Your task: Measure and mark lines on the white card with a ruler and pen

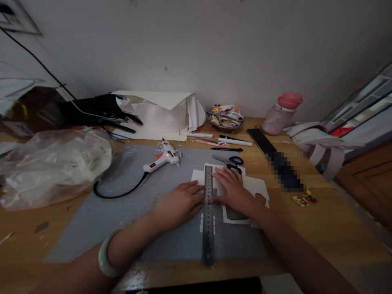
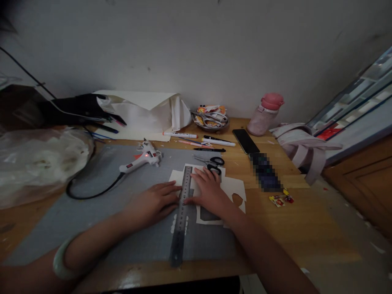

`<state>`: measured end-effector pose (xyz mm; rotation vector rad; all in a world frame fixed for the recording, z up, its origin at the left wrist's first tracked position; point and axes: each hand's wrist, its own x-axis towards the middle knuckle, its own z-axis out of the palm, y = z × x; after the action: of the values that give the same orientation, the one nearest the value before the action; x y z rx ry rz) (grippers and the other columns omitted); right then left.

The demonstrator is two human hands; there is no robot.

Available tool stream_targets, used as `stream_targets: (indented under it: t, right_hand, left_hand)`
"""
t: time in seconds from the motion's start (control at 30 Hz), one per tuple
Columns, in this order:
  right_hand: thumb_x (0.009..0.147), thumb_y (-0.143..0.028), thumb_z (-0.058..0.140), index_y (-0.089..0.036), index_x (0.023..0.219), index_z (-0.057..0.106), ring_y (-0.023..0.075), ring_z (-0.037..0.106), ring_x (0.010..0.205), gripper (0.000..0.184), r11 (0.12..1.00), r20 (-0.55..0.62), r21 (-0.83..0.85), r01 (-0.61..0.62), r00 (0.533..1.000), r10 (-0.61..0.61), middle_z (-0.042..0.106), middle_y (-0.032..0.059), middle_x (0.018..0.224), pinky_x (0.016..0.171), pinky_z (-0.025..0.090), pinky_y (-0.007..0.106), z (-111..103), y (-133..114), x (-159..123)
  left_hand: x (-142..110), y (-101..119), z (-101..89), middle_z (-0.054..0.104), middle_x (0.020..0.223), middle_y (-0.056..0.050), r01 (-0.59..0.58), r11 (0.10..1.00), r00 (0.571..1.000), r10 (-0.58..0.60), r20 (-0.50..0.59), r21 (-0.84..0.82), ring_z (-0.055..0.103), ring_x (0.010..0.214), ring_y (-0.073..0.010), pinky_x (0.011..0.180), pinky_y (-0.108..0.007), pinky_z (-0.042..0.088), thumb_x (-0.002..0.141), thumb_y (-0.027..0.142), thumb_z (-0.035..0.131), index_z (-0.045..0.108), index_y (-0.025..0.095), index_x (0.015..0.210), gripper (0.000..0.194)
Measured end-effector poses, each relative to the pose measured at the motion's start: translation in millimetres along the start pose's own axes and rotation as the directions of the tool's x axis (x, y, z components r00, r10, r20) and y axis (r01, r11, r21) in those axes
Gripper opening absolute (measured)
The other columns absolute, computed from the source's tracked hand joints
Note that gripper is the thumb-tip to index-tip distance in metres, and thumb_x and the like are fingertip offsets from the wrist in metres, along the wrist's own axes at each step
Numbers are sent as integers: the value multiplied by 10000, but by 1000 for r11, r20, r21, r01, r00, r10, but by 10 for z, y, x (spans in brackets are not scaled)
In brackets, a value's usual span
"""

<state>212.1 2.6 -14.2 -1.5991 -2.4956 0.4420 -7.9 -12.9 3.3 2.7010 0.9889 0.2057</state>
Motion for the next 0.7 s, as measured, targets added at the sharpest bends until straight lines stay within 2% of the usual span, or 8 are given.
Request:
stream_targets:
  t: [0.17, 0.23, 0.33, 0.4, 0.47, 0.53, 0.6, 0.7]
  right_hand:
    - [692, -698, 626, -228, 1396, 466, 345, 285, 1400, 862, 1000, 1, -16, 25, 1000, -25, 402, 125, 1492, 1119, 204, 541, -21, 38, -12]
    - [701, -690, 624, -244, 1399, 463, 351, 294, 1394, 844, 1000, -9, -19, 23, 1000, -23, 411, 123, 1486, 1114, 207, 549, -17, 40, -14]
    - [705, -681, 628, -236, 1403, 457, 346, 289, 1397, 845, 1000, -3, -24, 19, 1000, -19, 407, 126, 1489, 1113, 208, 543, -11, 41, -15]
    - [730, -652, 627, -226, 1401, 457, 332, 287, 1401, 813, 999, 3, -24, 22, 1000, -21, 407, 126, 1489, 1119, 200, 533, -9, 42, -14]
    - [776, -589, 621, -218, 1396, 463, 312, 287, 1404, 740, 1000, 14, -26, 18, 1000, -17, 406, 120, 1490, 1126, 190, 518, -9, 41, -11]
    - [800, -538, 620, -207, 1386, 475, 301, 287, 1406, 688, 1000, 26, -29, 1, 1000, 0, 404, 115, 1493, 1132, 184, 503, -12, 34, -6]
    - [787, -551, 628, -203, 1380, 483, 306, 284, 1407, 702, 1000, 26, -27, -11, 1000, 12, 404, 115, 1493, 1134, 182, 500, -21, 24, -1]
    - [724, -656, 631, -201, 1382, 482, 328, 275, 1407, 814, 1000, 25, -12, -3, 1000, 3, 403, 128, 1491, 1131, 183, 510, -41, 11, 2]
  left_hand:
    - [-15, 6, -4, 615, 1281, -80, -9, 1000, 999, 8, 36, 19, 511, 1257, -281, 1025, -426, 442, 911, 275, 544, 639, 175, 1082, 220]
    - [-13, 9, -9, 589, 1313, -111, -18, 999, 997, 15, 71, 32, 503, 1263, -300, 1021, -429, 437, 876, 383, 601, 602, 160, 1162, 362]
    - [-22, 43, 8, 576, 1316, -153, -48, 995, 995, 40, 94, 91, 497, 1258, -347, 1041, -479, 394, 768, 605, 637, 543, 148, 1253, 673]
    - [-45, 95, 41, 578, 1300, -183, -70, 989, 996, 63, 60, 129, 494, 1243, -385, 1070, -544, 322, 695, 733, 595, 514, 133, 1291, 850]
    - [-82, 161, 81, 536, 1345, -202, -135, 984, 991, 135, 11, 120, 462, 1268, -389, 1102, -565, 245, 704, 784, 518, 466, 115, 1341, 925]
    - [-123, 222, 113, 452, 1430, -192, -300, 951, 953, 302, -7, 80, 368, 1345, -368, 1129, -539, 193, 761, 749, 488, 411, 126, 1388, 887]
    - [-156, 267, 132, 386, 1484, -167, -426, 904, 905, 426, 0, 20, 278, 1396, -360, 1144, -531, 151, 763, 712, 536, 374, 157, 1417, 873]
    - [-170, 300, 144, 414, 1471, -139, -531, 845, 845, 534, 36, -66, 316, 1380, -320, 1149, -463, 189, 774, 643, 589, 415, 157, 1383, 798]
